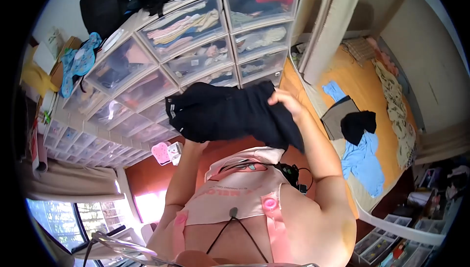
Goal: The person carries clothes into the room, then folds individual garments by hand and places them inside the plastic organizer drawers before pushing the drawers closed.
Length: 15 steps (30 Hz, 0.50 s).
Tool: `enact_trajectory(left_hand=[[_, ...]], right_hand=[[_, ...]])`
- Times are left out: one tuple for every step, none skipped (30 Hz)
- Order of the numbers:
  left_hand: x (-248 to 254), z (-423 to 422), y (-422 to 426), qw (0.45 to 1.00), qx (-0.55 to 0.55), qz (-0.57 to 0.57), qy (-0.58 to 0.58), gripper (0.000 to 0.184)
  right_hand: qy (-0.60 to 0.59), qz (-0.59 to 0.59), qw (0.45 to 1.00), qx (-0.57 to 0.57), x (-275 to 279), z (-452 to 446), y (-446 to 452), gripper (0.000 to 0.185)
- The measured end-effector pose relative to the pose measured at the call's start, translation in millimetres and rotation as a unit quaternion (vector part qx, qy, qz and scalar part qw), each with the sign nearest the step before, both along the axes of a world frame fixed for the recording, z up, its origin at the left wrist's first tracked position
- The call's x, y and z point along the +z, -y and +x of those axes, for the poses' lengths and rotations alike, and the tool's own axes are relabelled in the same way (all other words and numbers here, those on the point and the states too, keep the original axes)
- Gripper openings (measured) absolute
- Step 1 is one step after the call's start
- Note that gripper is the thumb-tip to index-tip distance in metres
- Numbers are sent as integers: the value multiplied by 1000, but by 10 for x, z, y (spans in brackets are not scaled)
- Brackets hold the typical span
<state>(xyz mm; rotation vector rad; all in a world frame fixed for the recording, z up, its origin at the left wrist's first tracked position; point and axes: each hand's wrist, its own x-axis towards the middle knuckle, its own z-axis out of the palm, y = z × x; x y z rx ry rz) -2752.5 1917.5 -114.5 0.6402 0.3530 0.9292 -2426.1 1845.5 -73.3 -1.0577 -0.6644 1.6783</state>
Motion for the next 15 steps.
enact_trajectory(left_hand=[[117, -1, 46, 999, 13, -29, 6, 71], [59, -20, 5, 1000, 7, 22, 6, 75], [-95, -37, -70, 997, -1, 73, 5, 79], [-257, -36, -157, 992, -11, 124, 5, 83], [-447, -13, -220, 997, -9, 59, 41, 86], [-656, 24, -255, 997, -8, -8, 78, 90], [-770, 68, -241, 990, -8, -77, 115, 93], [-567, 109, -81, 991, -33, -59, 114, 96], [-158, 142, 170, 991, -58, -42, 113, 100], [53, 171, 335, 990, -83, -23, 113, 103], [13, 178, 447, 992, -100, 18, 72, 103], [-41, 180, 587, 991, -118, 58, 31, 103], [-85, 194, 683, 986, -137, 96, -8, 104], [-134, 182, 719, 962, -237, 136, -27, 105], [-193, 148, 728, 925, -335, 175, -43, 107]], right_hand=[[10, 42, 999, -12, 187, -177, 94, 34], [95, 81, 992, 32, 125, -184, 118, 31], [179, 119, 974, 74, 23, -133, 118, 28], [346, 174, 909, 154, -120, -22, 77, 36], [541, 102, 793, 259, -47, 10, 69, 53], [607, 109, 735, 281, 106, -68, 145, 58], [667, 114, 672, 301, 284, -197, 248, 64], [701, 87, 629, 325, 416, -287, 314, 65], [722, 84, 615, 307, 507, -338, 393, 65], [743, 83, 599, 287, 599, -369, 453, 65], [764, 81, 582, 265, 726, -389, 493, 65], [744, 120, 617, 226, 916, -407, 547, 55], [691, 211, 658, 211, 941, -367, 540, 56], [628, 297, 693, 193, 956, -303, 486, 59], [558, 379, 719, 169, 961, -239, 427, 64]])
